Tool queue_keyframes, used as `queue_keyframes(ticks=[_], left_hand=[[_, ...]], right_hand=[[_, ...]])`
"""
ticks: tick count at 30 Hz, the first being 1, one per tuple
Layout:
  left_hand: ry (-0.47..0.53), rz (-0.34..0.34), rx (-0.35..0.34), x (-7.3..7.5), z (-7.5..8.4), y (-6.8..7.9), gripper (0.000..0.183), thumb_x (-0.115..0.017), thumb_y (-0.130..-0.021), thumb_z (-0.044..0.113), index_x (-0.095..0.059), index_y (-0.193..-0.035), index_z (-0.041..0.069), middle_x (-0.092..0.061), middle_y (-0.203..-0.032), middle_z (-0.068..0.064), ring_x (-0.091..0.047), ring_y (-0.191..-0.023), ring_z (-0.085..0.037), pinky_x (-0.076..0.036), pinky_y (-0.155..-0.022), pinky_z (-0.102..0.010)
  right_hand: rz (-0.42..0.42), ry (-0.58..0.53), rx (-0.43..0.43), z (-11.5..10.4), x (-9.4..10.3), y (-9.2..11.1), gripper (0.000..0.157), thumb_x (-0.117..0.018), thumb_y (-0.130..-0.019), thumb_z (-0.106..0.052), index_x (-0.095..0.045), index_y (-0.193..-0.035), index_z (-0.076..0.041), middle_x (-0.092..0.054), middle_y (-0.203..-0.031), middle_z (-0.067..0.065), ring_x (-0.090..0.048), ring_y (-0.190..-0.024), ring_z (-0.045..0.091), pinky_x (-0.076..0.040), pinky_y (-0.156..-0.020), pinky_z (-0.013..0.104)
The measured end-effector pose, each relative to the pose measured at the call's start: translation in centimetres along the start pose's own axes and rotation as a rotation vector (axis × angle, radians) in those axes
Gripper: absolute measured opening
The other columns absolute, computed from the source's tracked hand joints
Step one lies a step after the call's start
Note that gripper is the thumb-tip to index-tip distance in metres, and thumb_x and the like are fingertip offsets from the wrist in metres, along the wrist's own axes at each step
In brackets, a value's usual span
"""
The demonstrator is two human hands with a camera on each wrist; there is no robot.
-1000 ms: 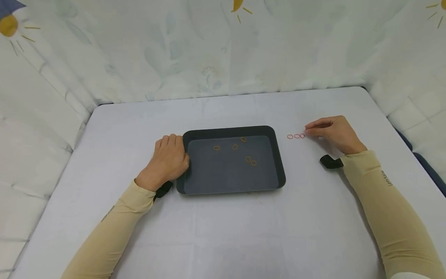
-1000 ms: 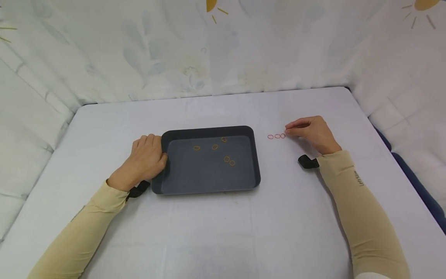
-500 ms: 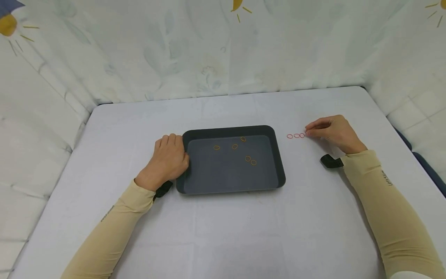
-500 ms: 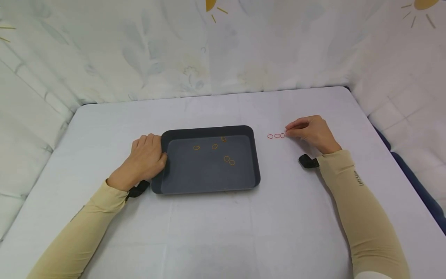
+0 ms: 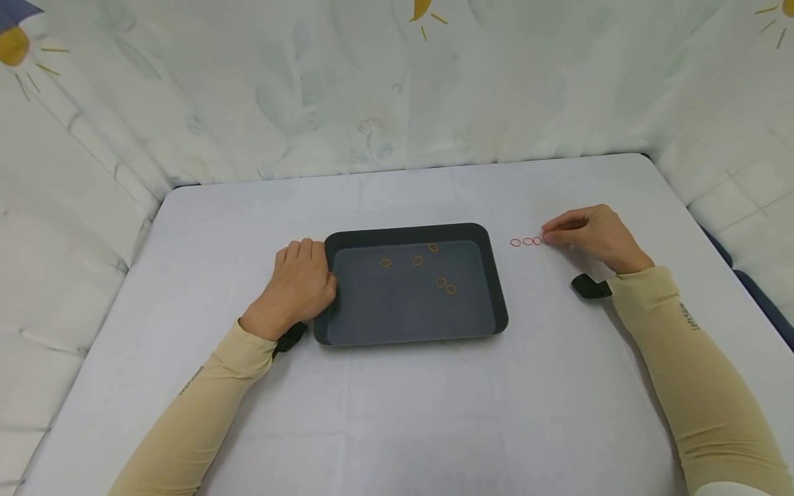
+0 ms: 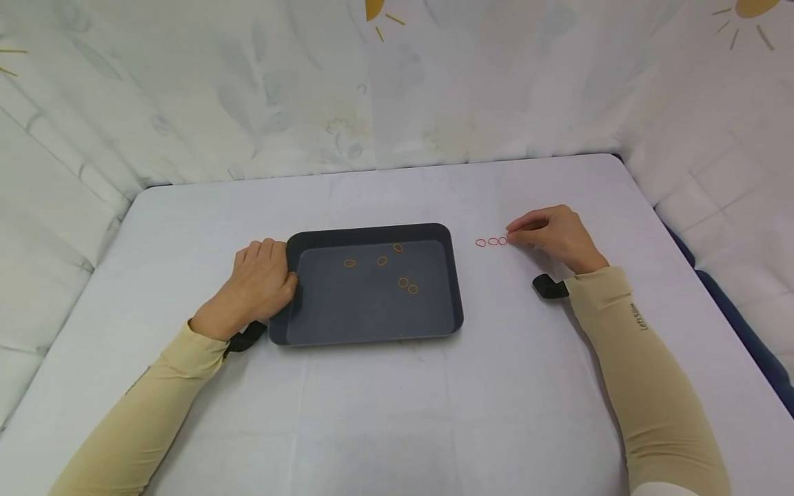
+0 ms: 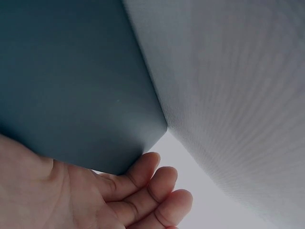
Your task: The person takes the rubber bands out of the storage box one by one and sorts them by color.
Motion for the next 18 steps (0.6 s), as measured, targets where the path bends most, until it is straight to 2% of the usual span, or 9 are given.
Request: queue_keyframes(ticks=[10, 18], left_hand=[[0.005, 0.0, 0.003, -0.01, 0.01, -0.01, 0.025, -0.039, -0.1, 0.015, -0.049, -0.105, -0.007, -0.046, -0.099, -0.02, -0.042, -0.096, -0.037, -0.036, -0.09, -0.051], [0.007, 0.006, 0.003, 0.04, 0.0, -0.04, 0.024, -0.038, -0.099, 0.015, -0.049, -0.105, -0.006, -0.047, -0.099, -0.02, -0.043, -0.097, -0.038, -0.036, -0.091, -0.05]], right_hand=[[0.031, 0.102, 0.021, -0.59, 0.24, 0.02, 0.038, -0.08, -0.085, -0.054, -0.081, -0.112, -0.028, -0.078, -0.099, -0.022, -0.059, -0.094, -0.004, -0.045, -0.079, 0.021], [0.023, 0.127, 0.033, -0.64, 0.18, -0.09, 0.036, -0.08, -0.086, -0.053, -0.081, -0.112, -0.028, -0.079, -0.106, -0.016, -0.059, -0.096, -0.005, -0.045, -0.081, 0.023]])
Point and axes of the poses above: each hand's wrist, its own y-axis away from the middle knuckle, its own x-axis out of the back of the hand, z = x × y, the point moved 9 cm from there along -y, towards the middle knuckle
